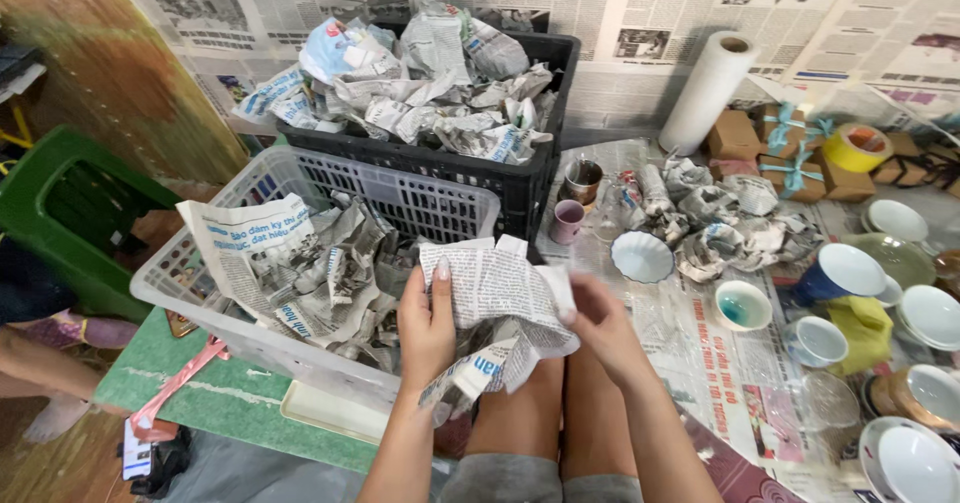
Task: The person sits on the floor and wraps small ceramic bowls and a blue box with newspaper. They fold the newspaper around each item and place the wrapped bundles on the table.
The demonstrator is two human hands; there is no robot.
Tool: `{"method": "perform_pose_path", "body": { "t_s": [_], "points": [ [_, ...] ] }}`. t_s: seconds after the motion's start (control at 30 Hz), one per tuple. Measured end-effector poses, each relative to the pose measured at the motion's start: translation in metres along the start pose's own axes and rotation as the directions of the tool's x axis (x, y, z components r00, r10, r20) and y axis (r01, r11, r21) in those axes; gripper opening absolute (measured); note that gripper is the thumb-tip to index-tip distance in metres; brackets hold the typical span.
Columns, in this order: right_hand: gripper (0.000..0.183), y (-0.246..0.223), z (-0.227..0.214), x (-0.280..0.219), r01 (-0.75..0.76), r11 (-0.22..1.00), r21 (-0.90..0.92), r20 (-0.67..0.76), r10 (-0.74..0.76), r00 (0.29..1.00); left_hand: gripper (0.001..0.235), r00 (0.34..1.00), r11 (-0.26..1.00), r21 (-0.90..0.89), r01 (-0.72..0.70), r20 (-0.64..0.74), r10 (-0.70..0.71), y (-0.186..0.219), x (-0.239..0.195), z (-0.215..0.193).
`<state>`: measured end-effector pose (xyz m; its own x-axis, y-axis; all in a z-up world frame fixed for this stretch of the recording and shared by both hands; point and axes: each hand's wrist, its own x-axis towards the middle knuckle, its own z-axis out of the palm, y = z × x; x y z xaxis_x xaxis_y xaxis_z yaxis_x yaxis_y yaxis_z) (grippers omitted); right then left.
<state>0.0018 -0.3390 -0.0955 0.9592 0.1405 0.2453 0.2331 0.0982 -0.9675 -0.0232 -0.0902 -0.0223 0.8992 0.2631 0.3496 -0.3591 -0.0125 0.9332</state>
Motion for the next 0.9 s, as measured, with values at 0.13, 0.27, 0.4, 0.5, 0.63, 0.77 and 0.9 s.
{"method": "perform_pose_path", "body": {
  "t_s": [0.13,0.27,0.4,0.5,0.63,0.77,0.9],
  "points": [
    [0.073,-0.006,-0.011,-0.032,-0.338,0.889,0.309,0.337,0.229,0.913,0.032,0.996,0.997,0.061,0.043,-0.082,-0.038,-0.006,-0.007,0.022],
    [0.101,-0.016,-0.008,-0.059,-0.419,0.833,0.362,0.443,0.241,0.863,0.034,0.976,0.948,-0.28,0.15,-0.114,-0.188,-0.02,-0.013,0.056],
    [0.08,-0.011,0.012,-0.084,-0.491,0.757,0.432,0.414,0.317,0.853,0.035,0.955,0.939,-0.296,0.177,-0.177,-0.236,-0.047,-0.023,0.079],
    [0.061,-0.002,0.02,-0.09,-0.51,0.627,0.589,0.315,0.402,0.859,0.039,0.967,0.89,-0.425,0.166,-0.106,-0.231,-0.066,-0.032,0.091],
    [0.047,0.012,0.016,-0.09,-0.547,0.511,0.663,0.297,0.492,0.818,0.037,0.966,0.88,-0.429,0.203,-0.059,-0.251,-0.071,-0.052,0.1],
    [0.032,0.043,0.016,-0.085,-0.383,0.657,0.649,0.011,0.495,0.869,0.037,0.975,0.83,-0.531,0.17,-0.033,-0.22,-0.068,-0.057,0.102],
    [0.026,0.052,-0.018,-0.071,-0.308,0.866,0.394,-0.178,0.401,0.899,0.039,0.985,0.949,-0.284,0.133,-0.07,-0.159,-0.071,-0.05,0.084]
  ]
}}
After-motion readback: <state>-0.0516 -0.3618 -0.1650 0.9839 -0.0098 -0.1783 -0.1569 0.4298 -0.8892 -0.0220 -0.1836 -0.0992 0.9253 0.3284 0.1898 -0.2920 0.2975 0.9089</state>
